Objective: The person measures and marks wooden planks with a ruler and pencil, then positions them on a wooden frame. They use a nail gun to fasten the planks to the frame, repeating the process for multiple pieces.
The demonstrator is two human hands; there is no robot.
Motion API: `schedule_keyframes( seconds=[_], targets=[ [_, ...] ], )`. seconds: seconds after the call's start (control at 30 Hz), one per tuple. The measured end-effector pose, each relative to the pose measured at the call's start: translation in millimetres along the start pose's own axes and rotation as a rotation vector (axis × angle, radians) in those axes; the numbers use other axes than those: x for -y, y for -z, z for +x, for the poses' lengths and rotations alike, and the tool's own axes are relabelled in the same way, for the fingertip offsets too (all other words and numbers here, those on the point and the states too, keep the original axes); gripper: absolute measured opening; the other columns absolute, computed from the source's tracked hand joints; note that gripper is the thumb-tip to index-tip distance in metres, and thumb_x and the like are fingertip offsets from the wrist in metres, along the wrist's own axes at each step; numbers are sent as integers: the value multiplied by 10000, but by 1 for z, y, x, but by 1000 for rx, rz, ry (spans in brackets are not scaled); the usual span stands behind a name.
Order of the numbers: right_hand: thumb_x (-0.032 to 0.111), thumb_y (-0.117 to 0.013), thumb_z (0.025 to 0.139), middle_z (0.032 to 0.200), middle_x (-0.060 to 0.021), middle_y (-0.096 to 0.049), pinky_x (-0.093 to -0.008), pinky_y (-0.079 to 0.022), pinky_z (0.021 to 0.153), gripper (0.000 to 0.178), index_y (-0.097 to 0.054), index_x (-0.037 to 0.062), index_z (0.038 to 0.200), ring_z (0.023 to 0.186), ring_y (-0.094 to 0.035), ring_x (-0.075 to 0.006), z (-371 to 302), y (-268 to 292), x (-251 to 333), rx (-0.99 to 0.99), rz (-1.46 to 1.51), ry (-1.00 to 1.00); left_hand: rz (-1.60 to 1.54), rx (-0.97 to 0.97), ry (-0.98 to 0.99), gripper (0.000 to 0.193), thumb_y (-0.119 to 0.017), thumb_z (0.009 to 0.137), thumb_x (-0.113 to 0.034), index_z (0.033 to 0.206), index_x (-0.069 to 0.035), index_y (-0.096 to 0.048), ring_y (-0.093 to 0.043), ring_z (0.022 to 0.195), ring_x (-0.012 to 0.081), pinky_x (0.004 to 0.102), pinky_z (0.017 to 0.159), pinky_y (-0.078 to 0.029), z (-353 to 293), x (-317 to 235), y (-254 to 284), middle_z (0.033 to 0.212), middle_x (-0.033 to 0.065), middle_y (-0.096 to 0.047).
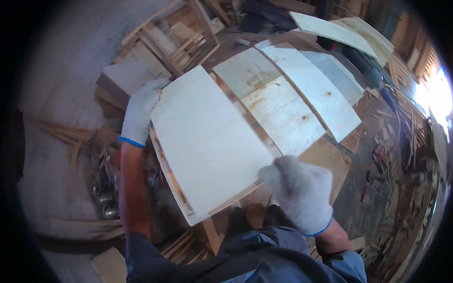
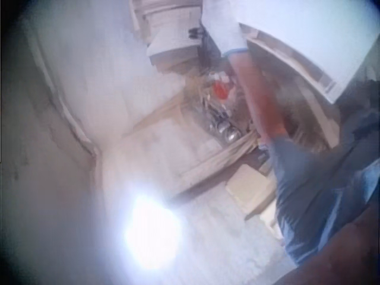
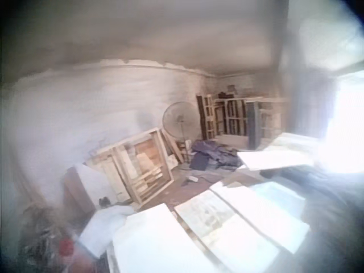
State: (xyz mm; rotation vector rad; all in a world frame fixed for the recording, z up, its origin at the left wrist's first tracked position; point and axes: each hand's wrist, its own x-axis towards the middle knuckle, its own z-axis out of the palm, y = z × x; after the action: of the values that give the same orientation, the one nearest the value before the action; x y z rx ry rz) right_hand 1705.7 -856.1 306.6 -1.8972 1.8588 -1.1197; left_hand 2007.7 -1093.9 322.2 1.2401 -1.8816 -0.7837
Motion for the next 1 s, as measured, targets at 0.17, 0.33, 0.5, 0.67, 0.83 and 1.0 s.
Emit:
schedule_keyframes(
  seconds=[0.17, 0.33, 0.5, 0.67, 0.83, 1.0],
  targets=[
    [23, -708, 901, 795, -122, -705, -273, -533, 630, 75, -721, -20, 961, 669, -706, -162, -36, 2, 15, -351, -10, -237, 165, 306, -63, 393, -574, 1008, -247, 1261, 37, -671, -642, 1038, 166, 292, 947, -479, -1, -11, -4, 1153, 107, -727],
    [254, -693, 951, 1182, -228, -711, -438, -532, 982, 372, -681, -39, 1180, 1138, -684, -358, -52, -38, 32, -617, 34, -21, 47, 433, -149, 471, -631, 960, -227, 1352, 35, -624, -624, 1148, 186, 296, 1002, -467, 11, 2, 11, 1282, 127, -688],
    [450, -683, 959, 1384, -288, -601, -553, -411, 1138, 566, -662, -45, 1231, 1381, -491, -516, -50, -56, 36, -336, -166, -29, -112, 626, -178, 654, -642, 887, -128, 1498, 41, -485, -471, 1408, 237, 347, 1170, -344, 7, 20, 28, 1534, 178, -508],
    [441, -754, 894, 1351, -282, -617, -576, -395, 1139, 572, -677, -29, 1210, 1364, -501, -526, -42, -73, 59, -311, -126, -44, -207, 740, -135, 723, -630, 848, -47, 1534, 62, -428, -372, 1503, 252, 378, 1237, -264, 16, 29, 38, 1612, 191, -413],
    [417, -753, 891, 1314, -271, -643, -574, -392, 1143, 536, -685, -15, 1201, 1352, -524, -507, -43, -80, 71, -263, -172, -46, -189, 725, -139, 704, -597, 821, -12, 1512, 44, -477, -454, 1440, 237, 363, 1194, -337, 23, 43, 45, 1571, 186, -471],
    [334, -699, 933, 1289, -262, -665, -564, -396, 1151, 443, -684, -14, 1207, 1353, -534, -492, -44, -89, 79, -354, -212, -156, -208, 708, -93, 687, -582, 807, 26, 1491, 29, -512, -521, 1377, 222, 329, 1127, -402, 24, 36, 31, 1512, 183, -546]
  ],
)
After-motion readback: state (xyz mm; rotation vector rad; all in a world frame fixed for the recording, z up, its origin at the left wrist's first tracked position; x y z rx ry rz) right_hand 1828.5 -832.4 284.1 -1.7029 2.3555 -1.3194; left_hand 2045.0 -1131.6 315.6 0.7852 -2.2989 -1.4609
